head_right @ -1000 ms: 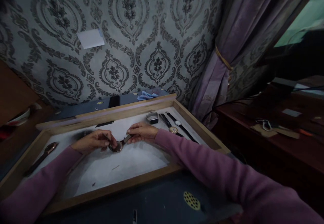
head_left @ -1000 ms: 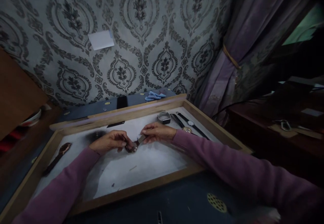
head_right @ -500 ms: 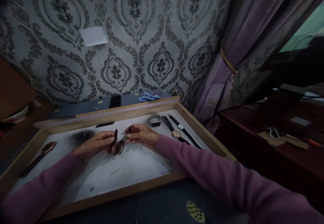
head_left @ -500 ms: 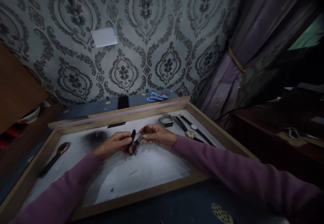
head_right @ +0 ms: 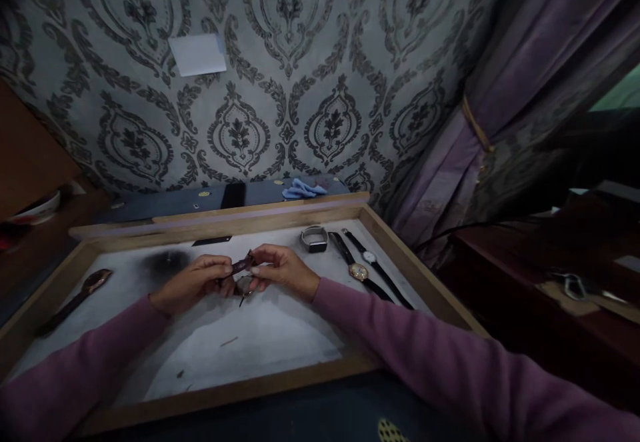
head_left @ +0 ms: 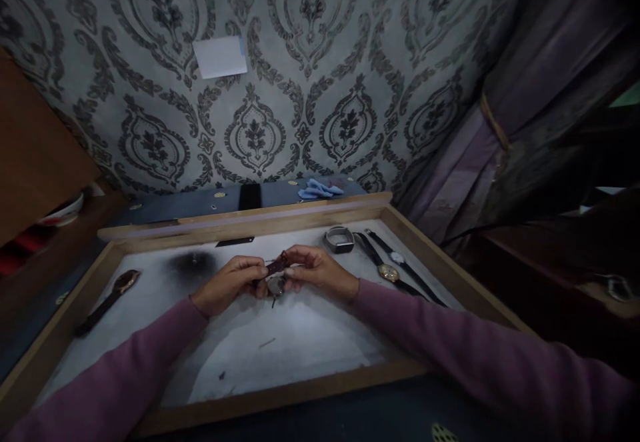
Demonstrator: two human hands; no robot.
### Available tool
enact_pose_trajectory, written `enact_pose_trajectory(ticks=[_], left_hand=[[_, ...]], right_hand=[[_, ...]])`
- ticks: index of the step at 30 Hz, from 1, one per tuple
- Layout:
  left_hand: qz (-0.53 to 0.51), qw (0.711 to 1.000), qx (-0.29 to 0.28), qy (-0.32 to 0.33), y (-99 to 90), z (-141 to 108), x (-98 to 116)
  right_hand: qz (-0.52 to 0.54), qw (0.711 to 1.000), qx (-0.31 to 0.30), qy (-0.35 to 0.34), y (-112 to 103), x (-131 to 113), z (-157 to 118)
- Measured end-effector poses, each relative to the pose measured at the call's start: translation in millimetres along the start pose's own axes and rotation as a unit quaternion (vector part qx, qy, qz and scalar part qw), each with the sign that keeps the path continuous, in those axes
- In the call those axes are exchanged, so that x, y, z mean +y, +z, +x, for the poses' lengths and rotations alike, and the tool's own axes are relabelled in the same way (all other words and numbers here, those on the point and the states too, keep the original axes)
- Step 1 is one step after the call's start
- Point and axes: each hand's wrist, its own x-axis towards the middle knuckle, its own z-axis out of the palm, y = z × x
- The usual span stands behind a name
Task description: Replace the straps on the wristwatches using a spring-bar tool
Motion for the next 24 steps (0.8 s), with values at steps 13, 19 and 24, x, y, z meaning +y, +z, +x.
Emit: enact_pose_trajectory(ticks=[13, 19, 24], left_hand=[[-0.029, 1.000, 0.002, 0.011, -2.0, 1.1, 3.5], [0.022, 1.000, -0.006, 0.015, -3.8, 0.1, 4.8], [0.049, 0.998, -0.020, 0.018, -2.0, -0.4, 9.0]], right_hand=[[-0.047, 0.998, -0.035, -0.019, 1.2, -2.0, -2.2], [-0.092, 0.992, -0.072, -0.037, 1.5, -3.3, -5.9], [-0.130, 0.986, -0.076, -0.070, 2.7, -2.8, -7.1]])
